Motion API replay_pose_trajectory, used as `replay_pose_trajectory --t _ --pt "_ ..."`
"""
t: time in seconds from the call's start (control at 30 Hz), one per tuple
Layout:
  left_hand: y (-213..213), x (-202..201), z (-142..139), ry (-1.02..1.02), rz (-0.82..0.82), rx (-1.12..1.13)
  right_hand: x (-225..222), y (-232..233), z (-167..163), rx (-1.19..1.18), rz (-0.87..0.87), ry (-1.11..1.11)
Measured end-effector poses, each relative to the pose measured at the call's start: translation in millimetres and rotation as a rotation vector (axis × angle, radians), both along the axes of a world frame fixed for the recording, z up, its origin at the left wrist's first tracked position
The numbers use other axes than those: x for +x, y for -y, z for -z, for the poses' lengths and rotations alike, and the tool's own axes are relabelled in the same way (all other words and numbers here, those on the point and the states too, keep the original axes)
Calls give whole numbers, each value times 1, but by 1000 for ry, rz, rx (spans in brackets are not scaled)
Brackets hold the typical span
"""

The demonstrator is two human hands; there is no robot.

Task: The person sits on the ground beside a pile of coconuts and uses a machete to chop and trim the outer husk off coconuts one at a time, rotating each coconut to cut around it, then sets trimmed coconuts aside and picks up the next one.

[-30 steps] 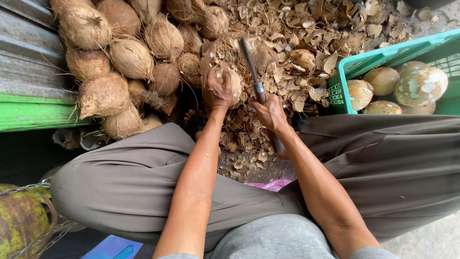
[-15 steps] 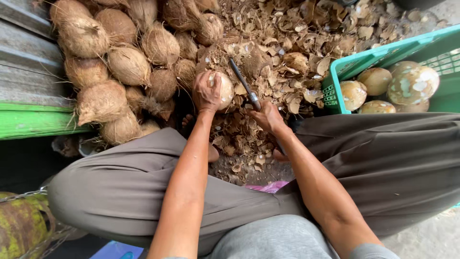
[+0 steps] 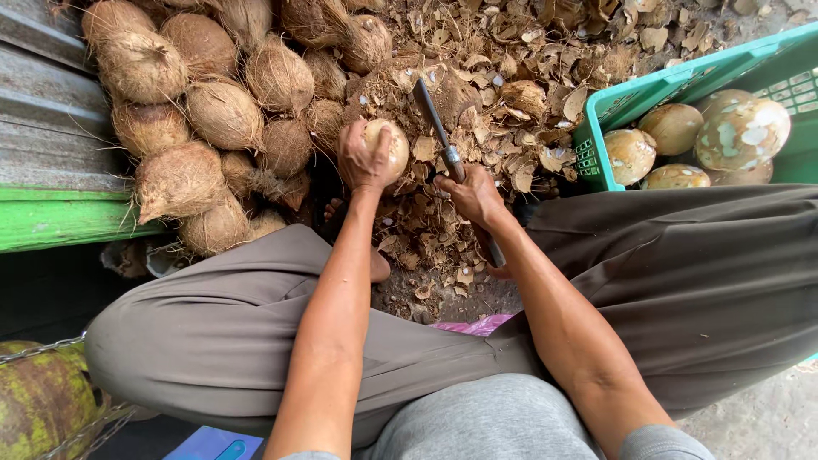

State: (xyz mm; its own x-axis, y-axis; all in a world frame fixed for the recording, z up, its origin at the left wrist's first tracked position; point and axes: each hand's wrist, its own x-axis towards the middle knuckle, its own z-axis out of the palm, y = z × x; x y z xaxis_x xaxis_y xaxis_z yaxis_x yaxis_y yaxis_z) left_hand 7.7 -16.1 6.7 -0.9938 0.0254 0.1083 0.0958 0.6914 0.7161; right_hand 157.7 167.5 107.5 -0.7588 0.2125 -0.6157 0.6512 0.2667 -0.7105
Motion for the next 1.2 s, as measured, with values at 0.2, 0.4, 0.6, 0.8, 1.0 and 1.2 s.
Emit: replay_pose_trajectory --t 0.2,0.4,0.6,0.8,1.0,1.2 --pt "-11 3 -2 187 -26 15 -5 10 6 -18 90 -124" --pt "-2 -6 2 -62 7 -59 -6 31 27 -74 9 -51" --pt "2 -11 7 -123 97 7 -2 23 17 -156 124 -218" --pt "7 -8 6 -48 107 -13 -3 27 20 -257 209 -182" --pt "9 -8 9 26 84 60 -3 26 16 8 -66 131" --pt "13 -11 12 62 133 20 -11 18 5 -196 156 -167"
